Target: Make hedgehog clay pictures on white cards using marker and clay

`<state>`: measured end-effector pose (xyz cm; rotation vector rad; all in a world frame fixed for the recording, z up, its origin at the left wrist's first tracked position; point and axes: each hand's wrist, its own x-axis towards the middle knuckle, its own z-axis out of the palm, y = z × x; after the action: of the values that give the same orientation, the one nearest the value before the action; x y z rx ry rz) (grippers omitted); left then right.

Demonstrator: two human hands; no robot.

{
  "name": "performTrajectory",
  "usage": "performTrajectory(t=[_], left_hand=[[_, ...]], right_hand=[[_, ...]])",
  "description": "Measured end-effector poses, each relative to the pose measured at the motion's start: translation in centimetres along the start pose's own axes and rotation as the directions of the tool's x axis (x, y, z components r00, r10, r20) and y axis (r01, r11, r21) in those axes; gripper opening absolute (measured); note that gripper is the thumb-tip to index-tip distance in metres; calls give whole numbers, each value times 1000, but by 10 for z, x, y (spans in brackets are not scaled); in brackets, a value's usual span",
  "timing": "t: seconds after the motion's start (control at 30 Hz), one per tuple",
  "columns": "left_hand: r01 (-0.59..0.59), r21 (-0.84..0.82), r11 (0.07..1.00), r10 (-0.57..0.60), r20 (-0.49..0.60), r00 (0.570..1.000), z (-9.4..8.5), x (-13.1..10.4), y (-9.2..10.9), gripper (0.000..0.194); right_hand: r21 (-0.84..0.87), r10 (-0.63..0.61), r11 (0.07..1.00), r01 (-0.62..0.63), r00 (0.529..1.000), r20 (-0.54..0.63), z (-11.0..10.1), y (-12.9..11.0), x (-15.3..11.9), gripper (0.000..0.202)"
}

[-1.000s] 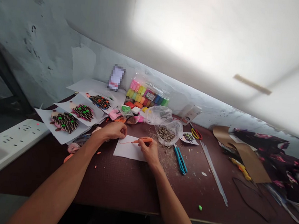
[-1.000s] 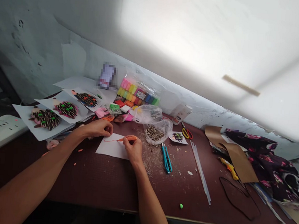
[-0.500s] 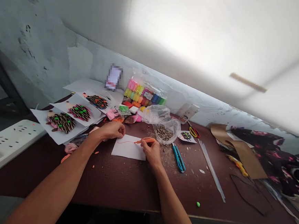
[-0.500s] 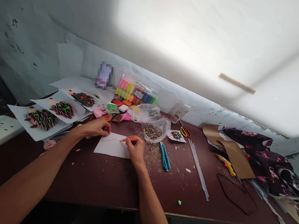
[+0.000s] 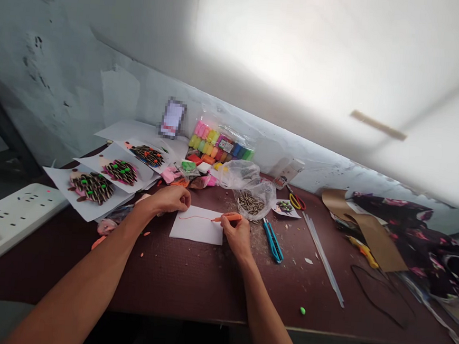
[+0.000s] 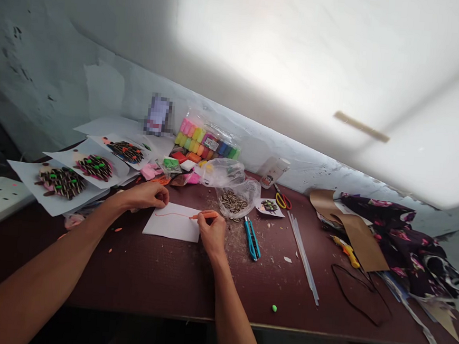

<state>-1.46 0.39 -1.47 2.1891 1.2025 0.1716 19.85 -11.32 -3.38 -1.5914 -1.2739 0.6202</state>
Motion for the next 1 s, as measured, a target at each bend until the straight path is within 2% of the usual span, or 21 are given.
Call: performTrajectory(t=[0.57, 1.0], left_hand=[[-4, 10, 1000, 4, 3, 1000, 1, 2, -2, 23], [-2, 15, 1000, 2, -7, 1000, 1, 1, -3, 21]], right_hand=[[-87, 26, 996, -25, 1000, 6, -7, 2, -4, 24], [-69, 46, 997, -44, 999, 26, -8, -5, -6, 24]])
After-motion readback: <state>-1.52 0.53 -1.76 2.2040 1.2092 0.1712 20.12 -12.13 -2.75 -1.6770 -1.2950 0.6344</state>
